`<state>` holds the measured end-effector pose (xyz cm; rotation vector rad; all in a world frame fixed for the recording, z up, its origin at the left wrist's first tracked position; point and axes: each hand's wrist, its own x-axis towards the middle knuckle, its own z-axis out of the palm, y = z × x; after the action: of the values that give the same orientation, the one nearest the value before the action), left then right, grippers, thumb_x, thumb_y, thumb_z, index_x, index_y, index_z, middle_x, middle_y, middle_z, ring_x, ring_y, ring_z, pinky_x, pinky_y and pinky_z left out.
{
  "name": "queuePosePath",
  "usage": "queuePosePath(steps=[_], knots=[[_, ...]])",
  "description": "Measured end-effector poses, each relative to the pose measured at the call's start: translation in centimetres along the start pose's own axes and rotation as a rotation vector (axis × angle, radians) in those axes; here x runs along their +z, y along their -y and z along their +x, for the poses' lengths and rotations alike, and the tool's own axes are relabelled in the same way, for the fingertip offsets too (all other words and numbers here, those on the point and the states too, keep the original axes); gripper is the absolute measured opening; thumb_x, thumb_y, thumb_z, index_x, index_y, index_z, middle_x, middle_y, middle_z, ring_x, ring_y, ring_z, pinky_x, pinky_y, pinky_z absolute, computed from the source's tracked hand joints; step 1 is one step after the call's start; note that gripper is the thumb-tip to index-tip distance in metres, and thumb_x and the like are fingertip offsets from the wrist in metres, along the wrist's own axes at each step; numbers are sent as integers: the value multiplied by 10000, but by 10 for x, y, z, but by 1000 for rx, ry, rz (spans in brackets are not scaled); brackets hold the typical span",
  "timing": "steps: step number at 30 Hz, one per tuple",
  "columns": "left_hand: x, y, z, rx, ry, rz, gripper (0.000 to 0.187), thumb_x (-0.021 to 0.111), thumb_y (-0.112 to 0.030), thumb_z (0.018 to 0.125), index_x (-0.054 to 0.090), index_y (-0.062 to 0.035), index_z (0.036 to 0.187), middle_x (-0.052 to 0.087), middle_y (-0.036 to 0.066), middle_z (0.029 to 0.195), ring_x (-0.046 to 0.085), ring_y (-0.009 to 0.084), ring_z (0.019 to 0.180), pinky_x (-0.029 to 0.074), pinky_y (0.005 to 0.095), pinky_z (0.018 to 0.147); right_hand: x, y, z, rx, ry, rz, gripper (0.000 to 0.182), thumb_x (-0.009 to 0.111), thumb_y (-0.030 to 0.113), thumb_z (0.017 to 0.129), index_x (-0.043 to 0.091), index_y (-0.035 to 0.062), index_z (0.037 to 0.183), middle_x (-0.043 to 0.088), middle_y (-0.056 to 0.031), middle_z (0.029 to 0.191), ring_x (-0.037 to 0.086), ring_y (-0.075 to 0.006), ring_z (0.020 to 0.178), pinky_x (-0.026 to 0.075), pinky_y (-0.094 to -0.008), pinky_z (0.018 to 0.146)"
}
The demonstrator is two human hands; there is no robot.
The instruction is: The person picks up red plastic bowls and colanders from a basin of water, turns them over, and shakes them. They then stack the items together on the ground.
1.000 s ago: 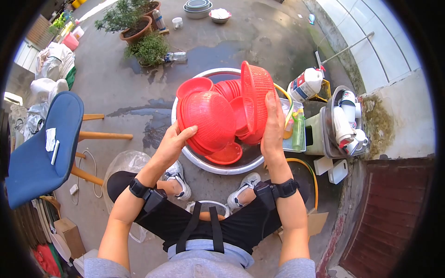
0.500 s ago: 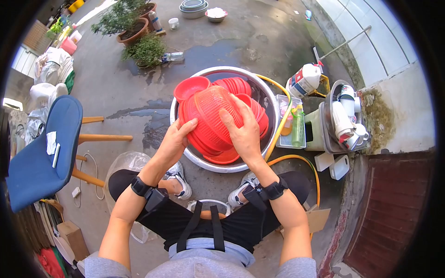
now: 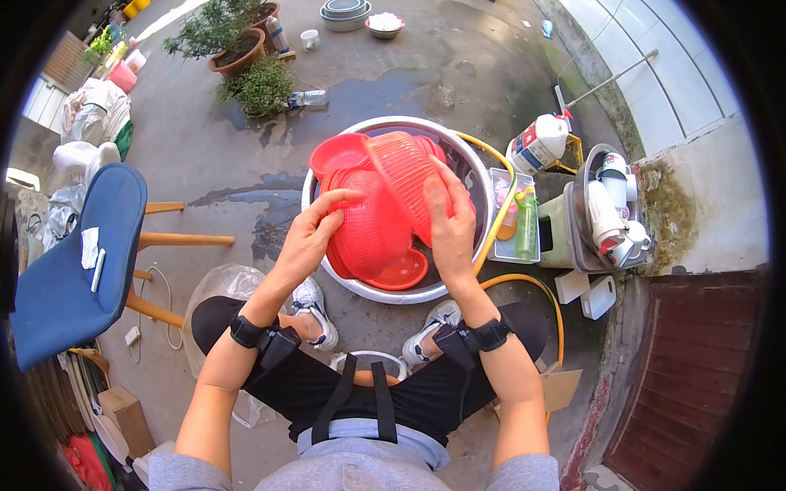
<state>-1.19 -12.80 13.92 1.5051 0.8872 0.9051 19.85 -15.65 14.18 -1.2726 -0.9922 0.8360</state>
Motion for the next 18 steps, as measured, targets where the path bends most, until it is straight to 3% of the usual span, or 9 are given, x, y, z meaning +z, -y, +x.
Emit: queuePosePath(steps=[2,4,6,8,9,13,18], knots=[[1,-6,-2,-148,52,-94,307,445,-90,977,562,-13,1249,606,66,1201,545,107,1106,424,254,971,5,-2,-4,-99,65,-183,490,571,370,946,540,9,1276,578,-132,1251,525,-228,1187,388,-357,1026],[2,3,-1,-152,42,-139,308,448,-94,977,557,-6,1251,605,62,1201,544,107,1107,422,254,971,9,-5,-7,-321,153,-456,501,616,354,912,547,9,1269,570,-166,1258,517,-286,1204,376,-386,1031],[3,5,-1,-155,32,-183,310,451,-98,978,552,1,1253,604,58,1202,542,107,1108,421,255,972,11,-6,-9,-322,173,-500,533,646,352,885,538,7,1277,556,-188,1267,508,-326,1209,374,-404,1033],[4,2,0,-151,-24,-301,309,450,-105,982,552,15,1247,611,51,1188,543,105,1106,423,253,969,12,-8,-9,-417,217,-645,618,679,402,846,516,18,1302,527,-186,1297,506,-337,1203,379,-415,1027],[3,3,-1,-151,-27,-301,309,450,-105,982,552,15,1247,611,51,1188,543,105,1106,423,253,969,13,1,-10,-495,273,-744,757,720,438,791,445,30,1367,493,-184,1331,507,-342,1197,374,-421,1035],[-1,8,-2,-156,-71,-255,298,445,-100,985,559,9,1238,617,48,1168,545,103,1091,421,253,963,21,11,-14,-507,347,-663,857,753,441,749,376,67,1422,477,-181,1349,505,-345,1203,397,-436,1021],[-4,20,-2,-119,-91,-18,278,449,-88,980,582,-1,1208,620,43,1154,546,99,1072,421,258,954,17,0,-10,-565,396,-764,751,725,302,797,371,130,1436,523,-186,1288,558,-346,1145,487,-416,923]])
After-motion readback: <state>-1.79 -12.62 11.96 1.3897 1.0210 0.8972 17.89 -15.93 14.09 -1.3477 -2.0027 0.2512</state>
